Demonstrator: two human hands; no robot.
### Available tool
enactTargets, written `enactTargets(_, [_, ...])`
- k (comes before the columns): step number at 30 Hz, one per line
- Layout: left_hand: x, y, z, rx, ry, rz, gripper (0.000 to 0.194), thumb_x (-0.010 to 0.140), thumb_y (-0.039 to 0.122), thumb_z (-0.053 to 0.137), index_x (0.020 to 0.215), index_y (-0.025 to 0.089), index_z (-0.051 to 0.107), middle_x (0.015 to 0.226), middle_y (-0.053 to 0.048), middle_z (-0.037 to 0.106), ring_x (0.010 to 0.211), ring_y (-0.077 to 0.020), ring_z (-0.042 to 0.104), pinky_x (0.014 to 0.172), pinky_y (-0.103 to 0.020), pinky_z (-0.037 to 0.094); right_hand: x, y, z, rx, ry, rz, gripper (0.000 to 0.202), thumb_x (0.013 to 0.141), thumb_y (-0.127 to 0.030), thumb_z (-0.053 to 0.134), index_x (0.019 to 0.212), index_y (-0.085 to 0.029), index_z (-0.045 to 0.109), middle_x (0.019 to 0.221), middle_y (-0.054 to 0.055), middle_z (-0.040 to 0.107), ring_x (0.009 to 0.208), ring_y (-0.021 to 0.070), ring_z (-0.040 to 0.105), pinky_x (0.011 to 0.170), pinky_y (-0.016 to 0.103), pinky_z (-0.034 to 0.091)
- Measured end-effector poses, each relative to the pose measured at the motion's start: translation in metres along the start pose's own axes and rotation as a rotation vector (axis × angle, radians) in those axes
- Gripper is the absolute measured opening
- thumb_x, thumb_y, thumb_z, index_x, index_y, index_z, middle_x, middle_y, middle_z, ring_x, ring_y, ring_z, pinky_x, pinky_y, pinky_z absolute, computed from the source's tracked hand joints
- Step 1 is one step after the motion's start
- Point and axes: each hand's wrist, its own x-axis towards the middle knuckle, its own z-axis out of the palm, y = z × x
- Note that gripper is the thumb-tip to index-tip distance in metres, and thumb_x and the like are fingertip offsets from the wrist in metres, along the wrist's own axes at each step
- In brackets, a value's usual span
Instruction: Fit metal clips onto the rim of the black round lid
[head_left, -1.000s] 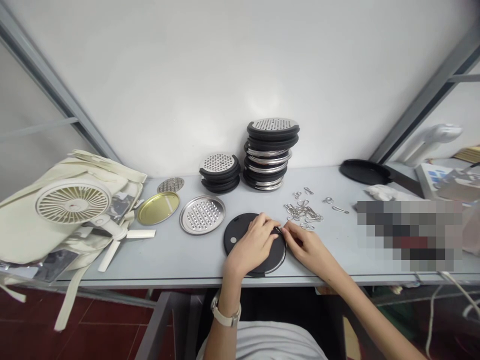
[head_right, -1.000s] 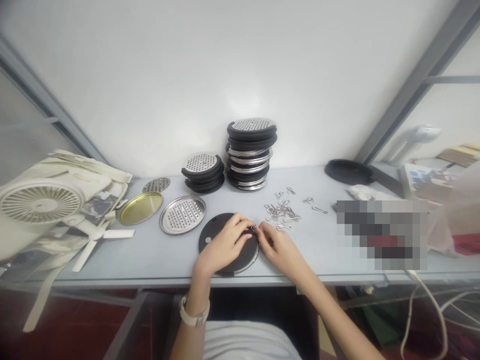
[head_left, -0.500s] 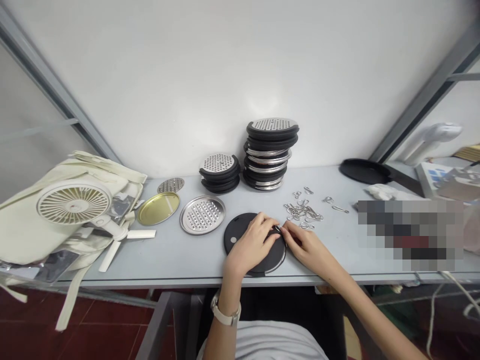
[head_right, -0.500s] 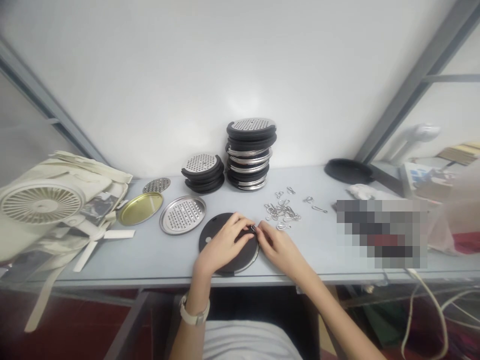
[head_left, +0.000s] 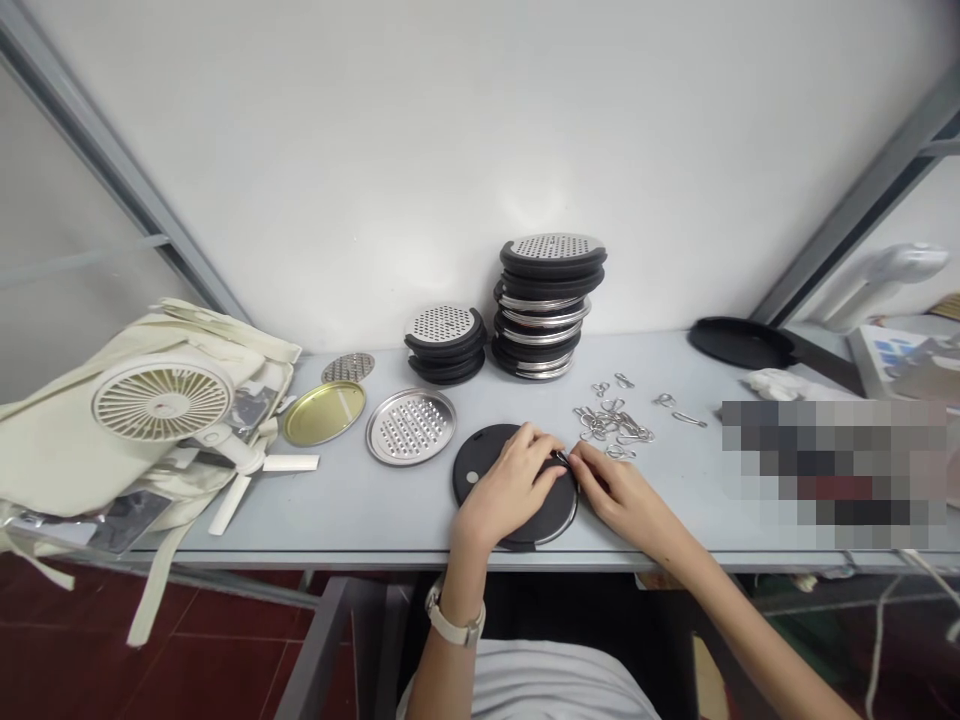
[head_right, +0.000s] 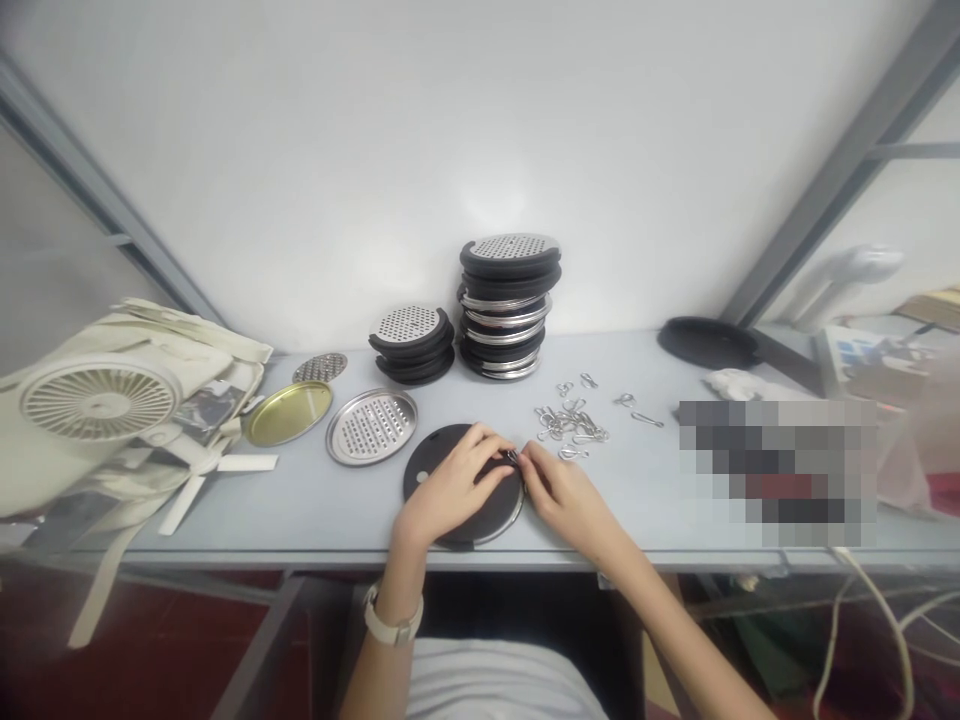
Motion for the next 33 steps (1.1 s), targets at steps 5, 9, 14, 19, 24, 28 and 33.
enactTargets(5, [0.0003, 0.0022, -0.0008, 0.057, -0.015, 0.025, 0.023, 0.096, 0.023, 0.041, 0.115, 0.023, 0.053, 0.112, -0.006, 0.050, 0.106, -0.0203, 0.051, 0.098, -0.037, 0.043, -0.0004, 0.0005, 0.0011, 0.004, -0.007, -0.020, 0.026, 0.098, -0.035, 0.032, 0.077, -0.023, 0.040, 0.059, -0.005, 0.047, 0.050, 0.0140, 0.048, 0.054, 0.026, 0.034])
enactTargets(9, [0.0002, 0.0027, -0.0010, 0.042, -0.020, 0.027, 0.023, 0.095, 0.023, 0.041, 0.115, 0.024, 0.054, 0.112, -0.006, 0.050, 0.105, -0.0203, 0.051, 0.098, -0.038, 0.043, -0.0012, 0.0010, 0.0017, 0.005, -0.006, -0.028, 0.024, 0.097, -0.035, 0.033, 0.076, -0.023, 0.038, 0.057, -0.005, 0.045, 0.050, 0.0139, 0.046, 0.052, 0.025, 0.033])
enactTargets(14, [0.0002, 0.0018, -0.0013, 0.012, -0.015, 0.021, 0.022, 0.095, 0.024, 0.041, 0.113, 0.023, 0.054, 0.112, -0.006, 0.050, 0.106, -0.0205, 0.052, 0.098, -0.037, 0.043, -0.0016, 0.0027, 0.0031, -0.027, -0.008, -0.030, 0.021, 0.097, -0.034, 0.030, 0.081, -0.024, 0.039, 0.062, -0.003, 0.049, 0.052, 0.0161, 0.051, 0.054, 0.027, 0.035])
enactTargets(19, [0.0001, 0.0010, -0.0021, -0.003, -0.020, 0.017, 0.020, 0.095, 0.024, 0.043, 0.110, 0.023, 0.055, 0.111, -0.006, 0.050, 0.105, -0.0204, 0.052, 0.098, -0.036, 0.043, -0.0014, 0.0033, 0.0036, -0.042, -0.011, -0.025, 0.021, 0.098, -0.034, 0.028, 0.083, -0.024, 0.039, 0.066, -0.001, 0.053, 0.056, 0.0181, 0.056, 0.057, 0.028, 0.038])
enactTargets(24, [0.0000, 0.0008, -0.0039, -0.024, -0.030, 0.029, 0.018, 0.094, 0.023, 0.044, 0.108, 0.022, 0.056, 0.108, -0.005, 0.051, 0.104, -0.0195, 0.053, 0.097, -0.035, 0.043, -0.0004, 0.0033, 0.0033, -0.058, 0.000, -0.016, 0.023, 0.098, -0.035, 0.027, 0.081, -0.024, 0.039, 0.064, -0.001, 0.054, 0.055, 0.0183, 0.056, 0.056, 0.027, 0.038])
enactTargets(28, [0.0000, 0.0012, -0.0051, -0.047, -0.028, 0.032, 0.017, 0.093, 0.022, 0.045, 0.107, 0.022, 0.056, 0.107, -0.005, 0.052, 0.102, -0.0184, 0.054, 0.096, -0.033, 0.043, -0.0002, 0.0034, 0.0033, -0.062, -0.004, -0.023, 0.024, 0.099, -0.035, 0.027, 0.081, -0.024, 0.039, 0.063, -0.002, 0.053, 0.053, 0.0178, 0.056, 0.055, 0.027, 0.038])
enactTargets(33, [-0.0001, 0.0025, -0.0057, -0.072, -0.019, 0.020, 0.015, 0.092, 0.022, 0.047, 0.105, 0.021, 0.056, 0.106, -0.004, 0.051, 0.100, -0.0176, 0.054, 0.095, -0.033, 0.043, 0.0002, 0.0042, 0.0017, -0.105, -0.011, -0.040, 0.024, 0.099, -0.033, 0.027, 0.081, -0.024, 0.040, 0.061, -0.002, 0.052, 0.051, 0.0177, 0.054, 0.054, 0.027, 0.036])
